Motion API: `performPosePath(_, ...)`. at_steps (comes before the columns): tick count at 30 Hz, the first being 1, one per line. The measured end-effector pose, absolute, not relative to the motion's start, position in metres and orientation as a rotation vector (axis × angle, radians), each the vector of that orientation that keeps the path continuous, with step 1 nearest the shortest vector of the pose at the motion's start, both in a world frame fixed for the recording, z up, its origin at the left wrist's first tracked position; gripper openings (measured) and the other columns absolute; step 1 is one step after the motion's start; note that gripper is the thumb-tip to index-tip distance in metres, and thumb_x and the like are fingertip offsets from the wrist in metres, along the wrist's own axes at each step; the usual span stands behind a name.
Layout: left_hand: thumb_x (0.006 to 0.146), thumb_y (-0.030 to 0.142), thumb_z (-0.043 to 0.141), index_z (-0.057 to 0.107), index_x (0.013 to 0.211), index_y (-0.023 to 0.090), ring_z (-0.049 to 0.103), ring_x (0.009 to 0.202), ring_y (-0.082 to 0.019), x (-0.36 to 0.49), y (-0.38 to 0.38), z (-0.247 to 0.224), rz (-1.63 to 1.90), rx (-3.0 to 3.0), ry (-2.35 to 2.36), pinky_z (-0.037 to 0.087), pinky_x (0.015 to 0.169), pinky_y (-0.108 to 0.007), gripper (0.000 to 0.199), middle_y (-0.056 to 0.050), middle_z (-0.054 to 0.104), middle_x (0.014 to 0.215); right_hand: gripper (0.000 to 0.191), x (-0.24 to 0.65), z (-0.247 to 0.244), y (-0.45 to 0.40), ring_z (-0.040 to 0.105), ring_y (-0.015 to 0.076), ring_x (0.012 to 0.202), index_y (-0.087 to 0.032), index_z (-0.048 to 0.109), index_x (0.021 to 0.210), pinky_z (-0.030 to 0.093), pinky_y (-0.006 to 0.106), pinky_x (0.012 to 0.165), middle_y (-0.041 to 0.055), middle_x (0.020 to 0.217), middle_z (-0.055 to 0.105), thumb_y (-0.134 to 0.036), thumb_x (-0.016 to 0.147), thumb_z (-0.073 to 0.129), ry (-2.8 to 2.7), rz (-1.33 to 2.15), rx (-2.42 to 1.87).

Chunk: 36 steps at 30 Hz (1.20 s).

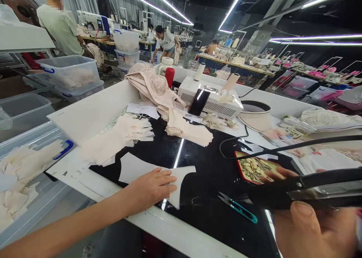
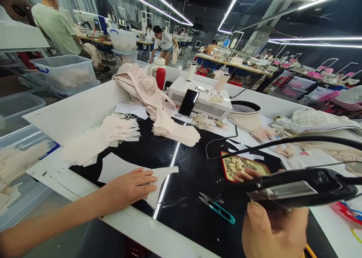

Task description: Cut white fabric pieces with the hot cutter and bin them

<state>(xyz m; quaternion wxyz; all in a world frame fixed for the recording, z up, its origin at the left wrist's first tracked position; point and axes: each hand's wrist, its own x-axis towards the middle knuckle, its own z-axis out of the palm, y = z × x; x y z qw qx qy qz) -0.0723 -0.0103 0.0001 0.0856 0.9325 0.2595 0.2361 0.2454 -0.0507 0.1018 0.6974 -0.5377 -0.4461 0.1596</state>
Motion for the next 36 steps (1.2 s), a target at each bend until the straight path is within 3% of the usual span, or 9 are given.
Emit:
performPosePath(2, 0.103, 0.014, 0.063, 0.067, 0.129, 0.018, 0.062, 0.137, -0.027, -0.072, -0.01, 0.001, 0.702, 2.792, 0.765, 0.048, 0.12, -0.046, 0.027, -0.011, 0.07, 0.138, 0.068, 0.24, 0.108, -0.045, 0.07, 0.0338, 0.099, -0.031, 0.066, 0.134, 0.048, 0.072, 0.1, 0.0095, 0.11, 0.073, -0.034, 0.069, 0.088, -0.886, 0.398, -1.16)
performPosePath(4, 0.104, 0.015, 0.062, 0.067, 0.128, 0.018, 0.062, 0.137, -0.027, -0.072, -0.011, 0.004, 0.696, 2.796, 0.77, 0.046, 0.122, -0.046, 0.025, -0.01, 0.071, 0.137, 0.065, 0.238, 0.111, -0.041, 0.068, 0.0271, 0.082, -0.028, 0.069, 0.127, 0.05, 0.069, 0.095, 0.0046, 0.094, 0.072, -0.029, 0.065, 0.089, -0.863, 0.422, -1.137)
performPosePath(10, 0.109, 0.021, 0.057, 0.065, 0.124, 0.014, 0.069, 0.12, -0.022, -0.069, -0.021, 0.026, 0.692, 2.851, 0.678, 0.05, 0.116, -0.038, 0.019, -0.009, 0.075, 0.121, 0.063, 0.224, 0.104, -0.039, 0.067, 0.021, 0.066, -0.03, 0.063, 0.13, 0.057, 0.044, 0.068, 0.0, 0.09, 0.071, -0.031, 0.072, 0.087, -1.032, 0.451, -1.053)
performPosePath(17, 0.107, 0.013, 0.051, 0.067, 0.108, 0.012, 0.07, 0.096, -0.019, -0.06, -0.027, 0.042, 0.646, 2.991, 0.544, 0.06, 0.094, -0.03, 0.016, -0.006, 0.073, 0.096, 0.059, 0.186, 0.094, -0.051, 0.063, 0.018, 0.063, -0.028, 0.059, 0.133, 0.058, 0.036, 0.053, -0.0004, 0.083, 0.066, -0.039, 0.082, 0.087, -1.075, 0.639, -0.811)
performPosePath(26, 0.103, 0.004, 0.056, 0.066, 0.101, 0.012, 0.07, 0.091, -0.018, -0.055, -0.027, 0.04, 0.671, 3.09, 0.481, 0.062, 0.089, -0.028, 0.013, -0.006, 0.07, 0.091, 0.049, 0.148, 0.089, -0.062, 0.064, 0.0151, 0.062, -0.03, 0.059, 0.13, 0.058, 0.031, 0.052, -0.0033, 0.082, 0.067, -0.041, 0.088, 0.081, -1.061, 0.813, -0.634)
performPosePath(36, 0.102, 0.006, 0.056, 0.062, 0.088, 0.017, 0.069, 0.089, -0.015, -0.05, -0.025, 0.021, 0.737, 2.935, 0.583, 0.061, 0.09, -0.026, 0.018, -0.003, 0.07, 0.087, 0.048, 0.129, 0.085, -0.059, 0.063, 0.0135, 0.062, -0.028, 0.06, 0.128, 0.058, 0.028, 0.052, -0.0045, 0.082, 0.069, -0.04, 0.087, 0.082, -1.015, 0.813, -0.557)
